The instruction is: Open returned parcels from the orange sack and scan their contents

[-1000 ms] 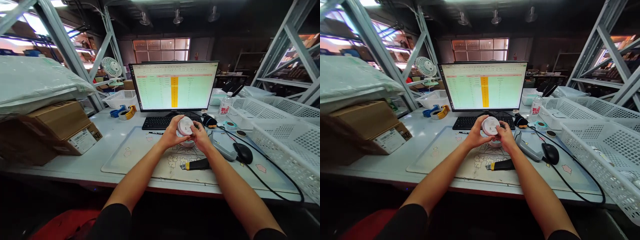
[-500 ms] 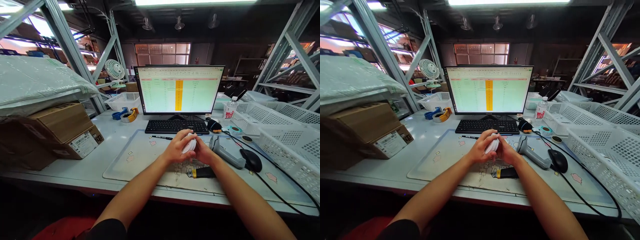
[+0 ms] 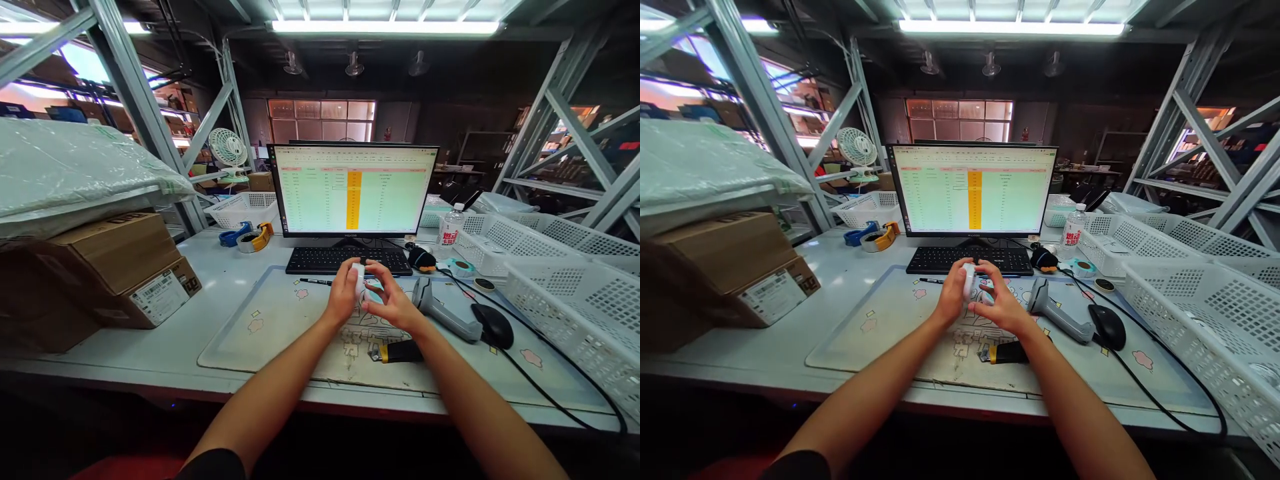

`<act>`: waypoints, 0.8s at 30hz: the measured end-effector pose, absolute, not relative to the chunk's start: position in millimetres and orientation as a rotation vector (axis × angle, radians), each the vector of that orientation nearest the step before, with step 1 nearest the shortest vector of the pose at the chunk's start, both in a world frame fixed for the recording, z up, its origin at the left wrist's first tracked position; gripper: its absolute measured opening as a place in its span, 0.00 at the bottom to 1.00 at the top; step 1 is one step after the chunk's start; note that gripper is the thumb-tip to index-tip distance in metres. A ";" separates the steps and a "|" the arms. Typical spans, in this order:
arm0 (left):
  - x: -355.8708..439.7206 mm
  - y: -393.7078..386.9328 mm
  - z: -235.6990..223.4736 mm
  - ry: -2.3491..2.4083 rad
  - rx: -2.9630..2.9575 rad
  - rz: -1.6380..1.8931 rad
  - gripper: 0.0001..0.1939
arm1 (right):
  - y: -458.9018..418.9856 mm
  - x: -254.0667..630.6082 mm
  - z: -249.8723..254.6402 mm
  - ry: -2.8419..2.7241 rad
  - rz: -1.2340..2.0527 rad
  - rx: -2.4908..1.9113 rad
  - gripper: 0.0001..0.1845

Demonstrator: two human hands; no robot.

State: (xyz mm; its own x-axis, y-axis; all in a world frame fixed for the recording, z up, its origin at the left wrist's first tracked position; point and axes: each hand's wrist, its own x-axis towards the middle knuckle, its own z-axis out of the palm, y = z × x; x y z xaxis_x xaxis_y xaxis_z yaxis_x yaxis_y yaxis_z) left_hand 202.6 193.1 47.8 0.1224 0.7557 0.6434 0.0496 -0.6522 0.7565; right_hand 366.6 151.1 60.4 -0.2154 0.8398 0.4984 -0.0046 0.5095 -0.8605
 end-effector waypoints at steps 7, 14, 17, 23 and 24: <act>201.1 183.6 50.8 0.557 2.150 1.597 0.30 | 152.7 363.3 57.4 -1.234 1.474 -0.891 0.43; 208.5 189.3 45.5 0.671 1.846 1.490 0.29 | 149.3 362.4 60.9 -1.497 1.001 -0.921 0.40; 202.6 207.9 44.7 0.773 1.559 1.439 0.28 | 147.8 367.5 64.3 -1.612 0.733 -0.910 0.43; 183.2 214.9 60.0 0.697 1.588 1.406 0.25 | 147.2 392.2 77.2 -1.241 1.398 -0.609 0.38; 182.6 210.3 63.0 0.667 1.708 1.394 0.25 | 147.1 395.7 78.2 -1.225 1.467 -0.582 0.37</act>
State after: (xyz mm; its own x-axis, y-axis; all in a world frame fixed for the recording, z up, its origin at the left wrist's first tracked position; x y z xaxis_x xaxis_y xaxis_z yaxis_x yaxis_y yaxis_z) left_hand 182.6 210.3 63.0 0.2486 0.8082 0.5338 -0.0916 -0.5291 0.8436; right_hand 395.7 147.1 78.2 -0.2944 0.9208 0.2557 -0.4159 0.1175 -0.9018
